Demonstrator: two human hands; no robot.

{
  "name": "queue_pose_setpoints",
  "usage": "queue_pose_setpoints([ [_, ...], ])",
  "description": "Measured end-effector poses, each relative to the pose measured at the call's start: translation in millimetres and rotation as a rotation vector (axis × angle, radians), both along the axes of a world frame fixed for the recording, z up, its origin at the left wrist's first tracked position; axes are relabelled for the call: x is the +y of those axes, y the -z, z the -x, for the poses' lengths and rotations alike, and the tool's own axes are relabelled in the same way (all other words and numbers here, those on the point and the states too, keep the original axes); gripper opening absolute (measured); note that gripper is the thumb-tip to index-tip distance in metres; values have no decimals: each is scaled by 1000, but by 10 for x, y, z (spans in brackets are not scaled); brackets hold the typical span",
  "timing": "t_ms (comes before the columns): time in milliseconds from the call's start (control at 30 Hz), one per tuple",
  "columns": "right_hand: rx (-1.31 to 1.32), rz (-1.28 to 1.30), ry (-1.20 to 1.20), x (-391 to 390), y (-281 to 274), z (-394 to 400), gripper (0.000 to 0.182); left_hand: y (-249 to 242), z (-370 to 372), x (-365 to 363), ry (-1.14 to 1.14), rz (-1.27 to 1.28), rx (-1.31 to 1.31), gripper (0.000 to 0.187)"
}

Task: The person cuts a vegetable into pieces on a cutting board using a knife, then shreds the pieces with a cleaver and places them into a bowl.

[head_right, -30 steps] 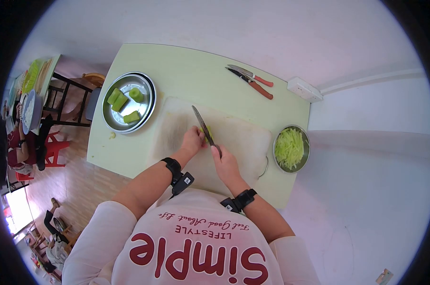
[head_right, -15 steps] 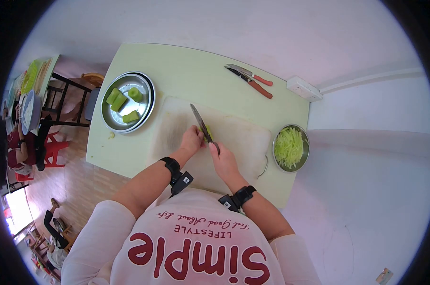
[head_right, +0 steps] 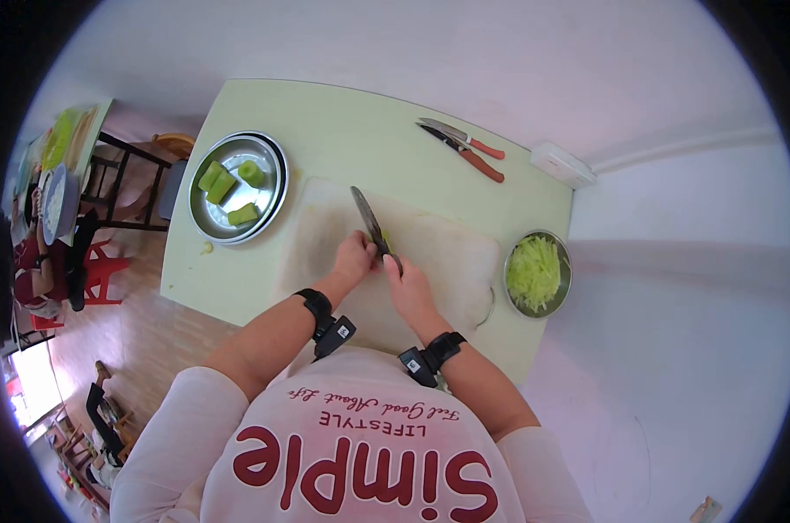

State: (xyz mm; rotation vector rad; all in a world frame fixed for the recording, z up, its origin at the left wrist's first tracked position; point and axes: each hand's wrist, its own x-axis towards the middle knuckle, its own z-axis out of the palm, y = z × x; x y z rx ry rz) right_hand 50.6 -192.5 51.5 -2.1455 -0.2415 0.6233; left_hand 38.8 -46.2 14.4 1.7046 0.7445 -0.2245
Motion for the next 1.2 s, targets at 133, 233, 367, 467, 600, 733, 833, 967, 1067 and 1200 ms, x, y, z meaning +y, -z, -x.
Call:
queue_pose_setpoints([
  [133,-11,38,-62,-4,97,-31,37,85,7,7,3,-2,-2,14],
  [233,-58,-71,0,47,52,34,43,52,5,1,37,-79,10,15],
  [367,-162,-30,-32,19,153,19,41,-117,-10,4,4,-86,27,16],
  [467,-162,-35,-58,-49,145,-11,42,3,-5,-59,13,-101,71,17],
  [600,164,-72,35,-99,-269,-20,40,417,-12,-130,15,-242,-35,14],
  [733,148,-203,78,-222,-638,35,37,575,9,-149,14,-138,-90,13],
  [833,103,-166,116,-255,-813,-2,35,583,30,-82,2,-14,-132,16],
  [967,-233,-46,43,-291,-708,103,34,342,147,220,34,96,-107,20],
  [1067,-395,132,-16,-272,-866,235,34,256,225,532,-173,332,-105,23],
  [1200,-571,224,-71,-318,-785,380,39,4,217,907,-255,210,-207,24],
])
